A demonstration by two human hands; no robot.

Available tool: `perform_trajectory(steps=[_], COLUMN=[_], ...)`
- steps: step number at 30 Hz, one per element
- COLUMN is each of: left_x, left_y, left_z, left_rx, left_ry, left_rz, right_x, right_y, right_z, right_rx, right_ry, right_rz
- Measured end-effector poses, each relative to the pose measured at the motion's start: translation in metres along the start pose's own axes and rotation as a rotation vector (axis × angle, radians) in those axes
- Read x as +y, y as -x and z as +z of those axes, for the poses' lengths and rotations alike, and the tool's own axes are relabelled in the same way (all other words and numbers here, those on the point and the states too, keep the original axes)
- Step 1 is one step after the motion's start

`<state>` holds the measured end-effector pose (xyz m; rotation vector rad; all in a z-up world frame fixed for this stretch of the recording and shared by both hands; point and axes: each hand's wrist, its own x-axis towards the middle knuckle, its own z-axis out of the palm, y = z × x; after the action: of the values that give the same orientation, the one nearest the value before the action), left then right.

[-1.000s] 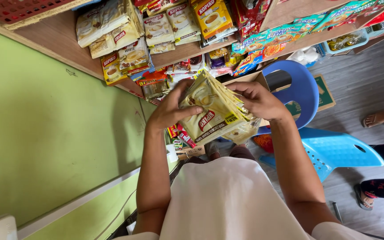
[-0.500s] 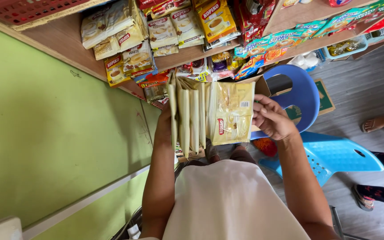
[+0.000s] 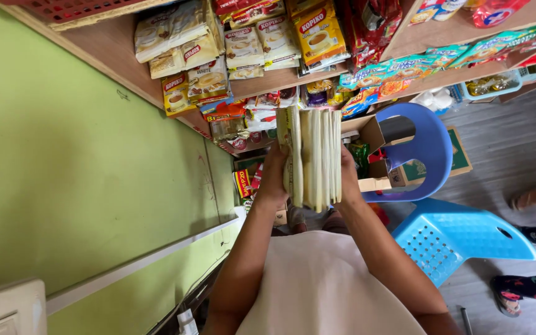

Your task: Picking grocery items from shelves to pack into a box and labeling a can using a price gun.

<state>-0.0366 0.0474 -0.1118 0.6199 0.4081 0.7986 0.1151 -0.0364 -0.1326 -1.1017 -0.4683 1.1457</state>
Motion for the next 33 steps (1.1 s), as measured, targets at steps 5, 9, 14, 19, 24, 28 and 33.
perform_trajectory(steps=[5, 9, 14, 19, 24, 28, 33], left_x=[0.008, 0.008, 0.024, 0.041, 0.060, 0.053, 0.090], left_y=[0.012, 0.019, 0.028, 0.036, 0.031, 0.030, 0.026], left_z=[0.031, 0.041, 0.048, 0.059, 0.075, 0.063, 0.039], left_rx=[0.263, 0.489, 0.450, 0.543, 0.690, 0.718, 0.745], left_ry=[-0.229, -0.491, -0.157, -0.146, -0.134, -0.179, -0.062], left_rz=[0.192, 0.338, 0.210, 0.354, 0.566, 0.645, 0.508], right_x=[-0.059, -0.043, -0.060, -0.069, -0.036, -0.035, -0.075], right_y=[0.018, 0.013, 0.000, 0.000, 0.013, -0.003, -0.043], right_z=[0.033, 0.017, 0.022, 0.049, 0.094, 0.111, 0.128], right_rx=[-0.121, -0.405, -0.419, -0.273, -0.180, -0.180, -0.191], right_ry=[-0.390, -0.297, -0.052, 0.229, -0.018, -0.024, -0.090], right_rz=[0.126, 0.078, 0.119, -0.056, -0.013, -0.041, 0.030])
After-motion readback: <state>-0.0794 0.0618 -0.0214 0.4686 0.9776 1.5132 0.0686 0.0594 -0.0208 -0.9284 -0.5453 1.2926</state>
